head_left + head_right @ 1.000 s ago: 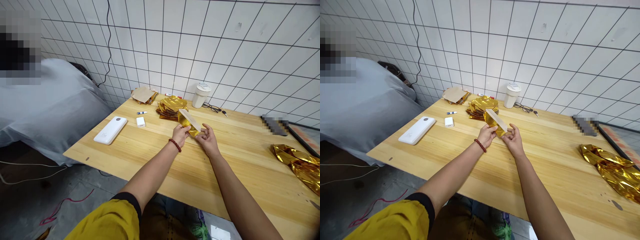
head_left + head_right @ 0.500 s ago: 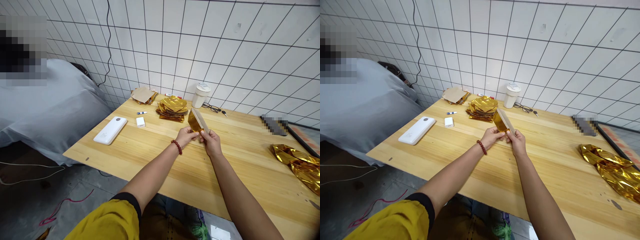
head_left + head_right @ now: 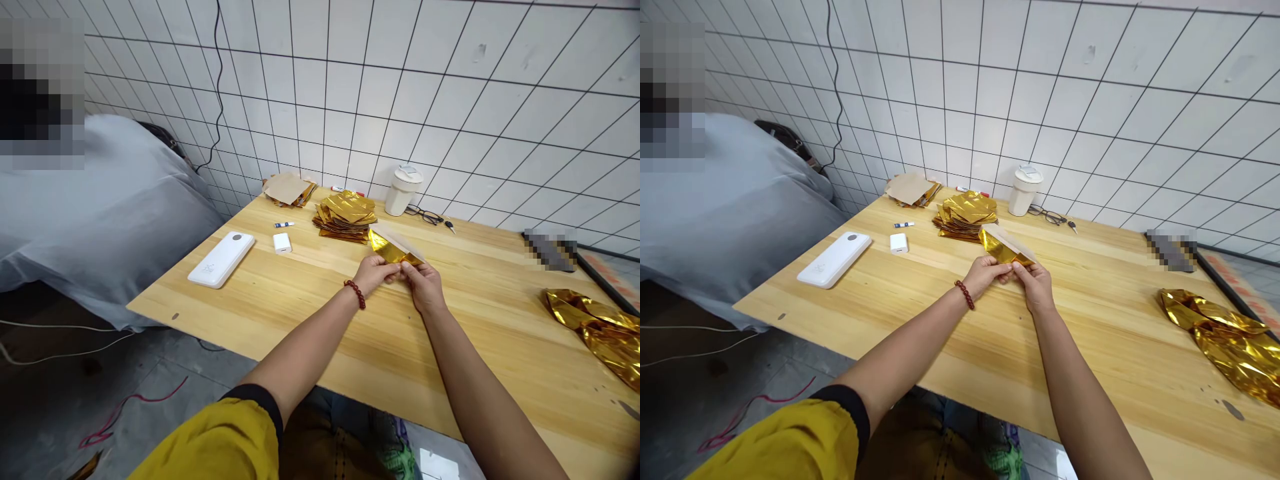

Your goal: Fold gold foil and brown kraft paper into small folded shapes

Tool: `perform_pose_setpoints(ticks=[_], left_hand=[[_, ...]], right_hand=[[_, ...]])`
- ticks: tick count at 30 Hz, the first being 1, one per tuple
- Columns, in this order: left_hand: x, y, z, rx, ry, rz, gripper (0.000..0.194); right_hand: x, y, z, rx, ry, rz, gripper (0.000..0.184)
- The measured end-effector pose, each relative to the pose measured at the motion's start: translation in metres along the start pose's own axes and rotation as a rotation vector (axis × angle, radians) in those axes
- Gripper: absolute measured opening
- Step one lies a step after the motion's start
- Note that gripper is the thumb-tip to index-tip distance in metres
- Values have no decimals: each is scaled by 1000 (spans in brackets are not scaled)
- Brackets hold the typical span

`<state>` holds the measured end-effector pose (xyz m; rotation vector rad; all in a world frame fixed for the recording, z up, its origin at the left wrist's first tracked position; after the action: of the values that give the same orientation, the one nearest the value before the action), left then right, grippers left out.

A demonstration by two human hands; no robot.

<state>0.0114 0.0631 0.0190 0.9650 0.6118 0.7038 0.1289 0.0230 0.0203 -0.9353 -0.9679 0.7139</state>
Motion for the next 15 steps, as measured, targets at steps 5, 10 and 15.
perform_pose_setpoints(ticks=[5, 10, 15], left_hand=[[0, 4, -6, -118, 66, 25, 26], [1, 7, -19, -427, 122, 4, 25], [1, 7, -21, -434, 118, -26, 29]], right_hand=[[4, 0, -9, 111, 144, 2, 26], [7, 0, -16, 147, 229, -6, 22], [3, 1, -10, 55, 153, 10, 24]])
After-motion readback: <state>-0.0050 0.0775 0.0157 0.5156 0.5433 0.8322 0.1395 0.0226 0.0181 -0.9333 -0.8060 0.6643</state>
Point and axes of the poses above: each hand's wrist, its own x-axis towards the middle knuckle, its own z-axis out of the palm, y = z × x, the point moved 5 cm from there along x, towards the middle knuckle, and after that the axes turned 11 degrees about -z, right-handed, at the moved point
